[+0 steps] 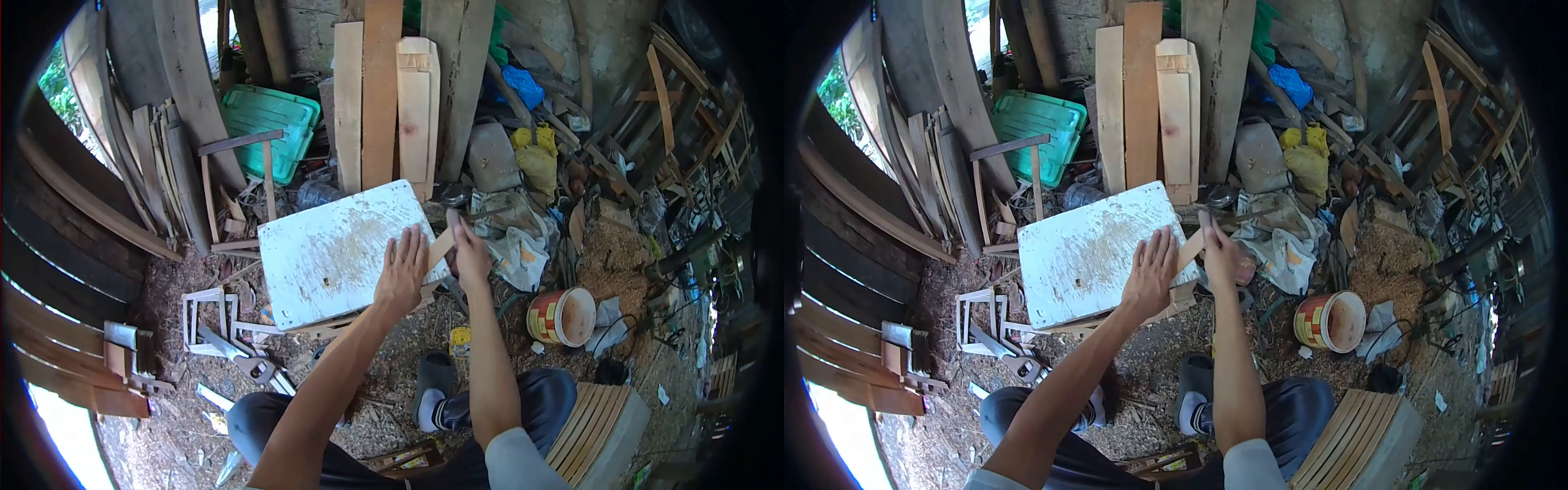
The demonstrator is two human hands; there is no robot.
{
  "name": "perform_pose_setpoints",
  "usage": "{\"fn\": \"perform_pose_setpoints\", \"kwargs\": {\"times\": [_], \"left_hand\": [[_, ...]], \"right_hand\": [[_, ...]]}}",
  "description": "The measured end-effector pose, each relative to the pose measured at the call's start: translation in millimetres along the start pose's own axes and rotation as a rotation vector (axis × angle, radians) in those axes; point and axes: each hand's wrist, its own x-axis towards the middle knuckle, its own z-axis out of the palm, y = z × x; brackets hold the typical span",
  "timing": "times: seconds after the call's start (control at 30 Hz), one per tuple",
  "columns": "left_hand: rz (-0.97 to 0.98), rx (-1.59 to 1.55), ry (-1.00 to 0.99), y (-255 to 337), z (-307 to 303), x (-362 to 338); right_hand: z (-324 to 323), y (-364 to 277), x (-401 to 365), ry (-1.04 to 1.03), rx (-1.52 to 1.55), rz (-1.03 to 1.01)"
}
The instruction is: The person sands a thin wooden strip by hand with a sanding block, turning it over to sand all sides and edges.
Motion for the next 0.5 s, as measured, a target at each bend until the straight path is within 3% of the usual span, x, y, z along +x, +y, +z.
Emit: {"fn": "perform_pose_setpoints", "kwargs": {"times": [0.07, 0.13, 0.2, 0.27, 0.33, 0.43, 0.5], "left_hand": [[-0.018, 0.013, -0.002, 1, -2, -1], [-0.029, -0.011, -0.058, 2, -8, 2], [-0.008, -0.056, -0.004, 0, 1, 0], [-0.013, -0.017, -0.039, 1, -7, -1], [-0.014, -0.019, -0.015, 1, -5, -1], [-0.026, -0.042, -0.011, 1, -6, -1], [-0.027, -0.055, 0.007, 2, -4, -2]], "right_hand": [[-1, -4, 7, -0.004, -0.275, 0.129], [-14, 11, -10, -0.010, -0.200, 0.083], [-32, 59, -11, -0.036, -0.291, -0.373], [-22, 13, -15, -0.097, -0.059, 0.041], [-9, 15, 12, -0.080, -0.095, -0.105], [-9, 16, 31, -0.140, -0.114, -0.002], [-19, 14, 4, -0.131, -0.058, 0.052]]}}
